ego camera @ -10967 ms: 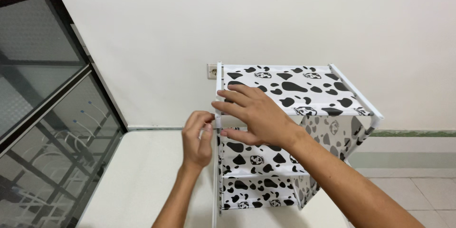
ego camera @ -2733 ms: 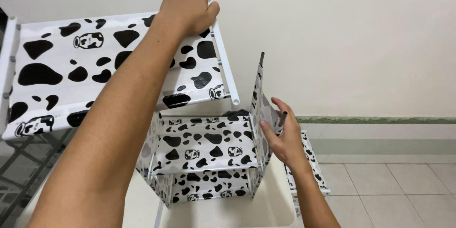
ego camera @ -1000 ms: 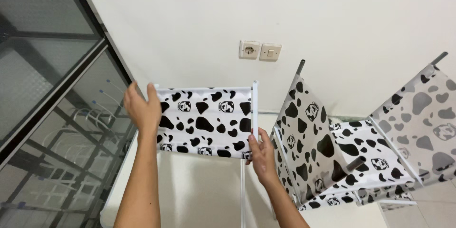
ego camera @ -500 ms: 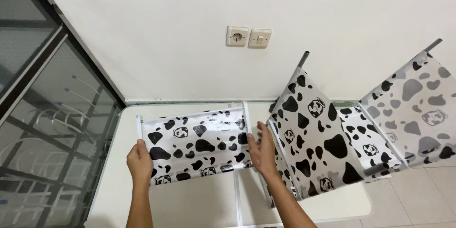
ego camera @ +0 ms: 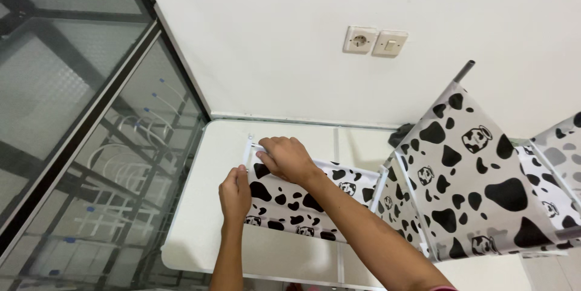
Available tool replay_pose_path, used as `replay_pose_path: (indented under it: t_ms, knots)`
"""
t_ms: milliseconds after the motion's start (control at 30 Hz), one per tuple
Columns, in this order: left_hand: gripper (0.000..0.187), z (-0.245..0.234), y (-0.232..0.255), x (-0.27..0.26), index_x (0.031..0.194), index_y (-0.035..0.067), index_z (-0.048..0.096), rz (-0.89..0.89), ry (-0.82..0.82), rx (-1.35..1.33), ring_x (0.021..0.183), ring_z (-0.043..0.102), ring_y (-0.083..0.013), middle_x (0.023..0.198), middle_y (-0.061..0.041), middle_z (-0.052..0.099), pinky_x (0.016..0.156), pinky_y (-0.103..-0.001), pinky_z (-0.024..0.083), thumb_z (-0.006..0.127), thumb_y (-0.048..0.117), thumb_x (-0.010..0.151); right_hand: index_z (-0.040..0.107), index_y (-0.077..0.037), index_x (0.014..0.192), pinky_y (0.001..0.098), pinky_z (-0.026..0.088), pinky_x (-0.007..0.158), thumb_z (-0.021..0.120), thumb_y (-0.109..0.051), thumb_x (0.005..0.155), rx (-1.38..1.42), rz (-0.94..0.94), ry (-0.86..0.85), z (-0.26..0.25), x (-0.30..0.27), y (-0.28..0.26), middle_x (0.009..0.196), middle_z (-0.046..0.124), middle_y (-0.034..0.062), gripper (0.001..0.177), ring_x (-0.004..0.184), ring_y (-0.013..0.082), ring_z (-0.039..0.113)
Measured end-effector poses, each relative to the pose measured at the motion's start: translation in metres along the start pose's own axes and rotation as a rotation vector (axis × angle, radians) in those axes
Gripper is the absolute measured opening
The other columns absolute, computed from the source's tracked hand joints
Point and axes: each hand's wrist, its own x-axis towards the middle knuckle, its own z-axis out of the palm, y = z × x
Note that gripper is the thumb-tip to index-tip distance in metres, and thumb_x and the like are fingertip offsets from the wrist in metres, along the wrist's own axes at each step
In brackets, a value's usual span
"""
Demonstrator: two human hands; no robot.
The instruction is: The person assembles a three-tier fabric storage shelf by inserting metal rods into the frame and attaching the cow-print fabric panels. They handle the frame, rods, and fabric pieces, then place the assembled unit on a white table.
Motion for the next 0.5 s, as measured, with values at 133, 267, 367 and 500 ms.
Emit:
replay_pose_path:
  t_ms: [133,267,367,500]
  knots:
    - [0.049,-0.005,-0.001,-0.004,0.079,0.000,0.062,0.013,-0.031,-0.020,0.051,0.043,-0.0172,0.053,-0.010,0.049,0.051,-0.038,0.038,0.045,0.037,0.105,0.064,-0.004,0.097,0.0467,0.053,0.065,0.053,-0.031,0.103,0.031,-0.002,0.005,0.014,0.008,-0.007,0.081,0.069,0.0162,0.030,0.071,0.0363,0.066]
    - [0.052,-0.013,0.002,-0.001,0.080,-0.002,0.061,-0.013,-0.097,-0.004,0.055,0.046,-0.0187,0.057,-0.012,0.051,0.054,-0.039,0.040,0.044,0.039,0.106,0.059,-0.004,0.093,0.0472,0.051,0.061,0.049,-0.034,0.105,0.030,0.068,-0.061,0.019,0.007,-0.011,0.071,0.068,0.0156,0.034,0.064,0.0360,0.064]
    - [0.047,-0.010,0.010,0.006,0.091,-0.001,0.063,0.166,-0.100,-0.148,0.069,0.059,-0.0172,0.072,-0.009,0.063,0.063,-0.038,0.046,0.040,0.037,0.108,0.058,-0.005,0.092,0.0457,0.051,0.058,0.047,-0.036,0.105,0.068,0.123,-0.121,0.019,0.005,-0.010,0.060,0.064,0.0142,0.035,0.055,0.0349,0.062]
    - [0.046,-0.009,0.019,0.013,0.091,0.002,0.063,0.130,-0.103,-0.075,0.060,0.060,-0.0244,0.067,-0.012,0.064,0.058,-0.041,0.046,0.036,0.036,0.106,0.059,-0.007,0.090,0.0448,0.050,0.054,0.047,-0.038,0.106,0.095,0.105,-0.106,0.020,0.006,-0.010,0.052,0.060,0.0112,0.037,0.049,0.0320,0.060]
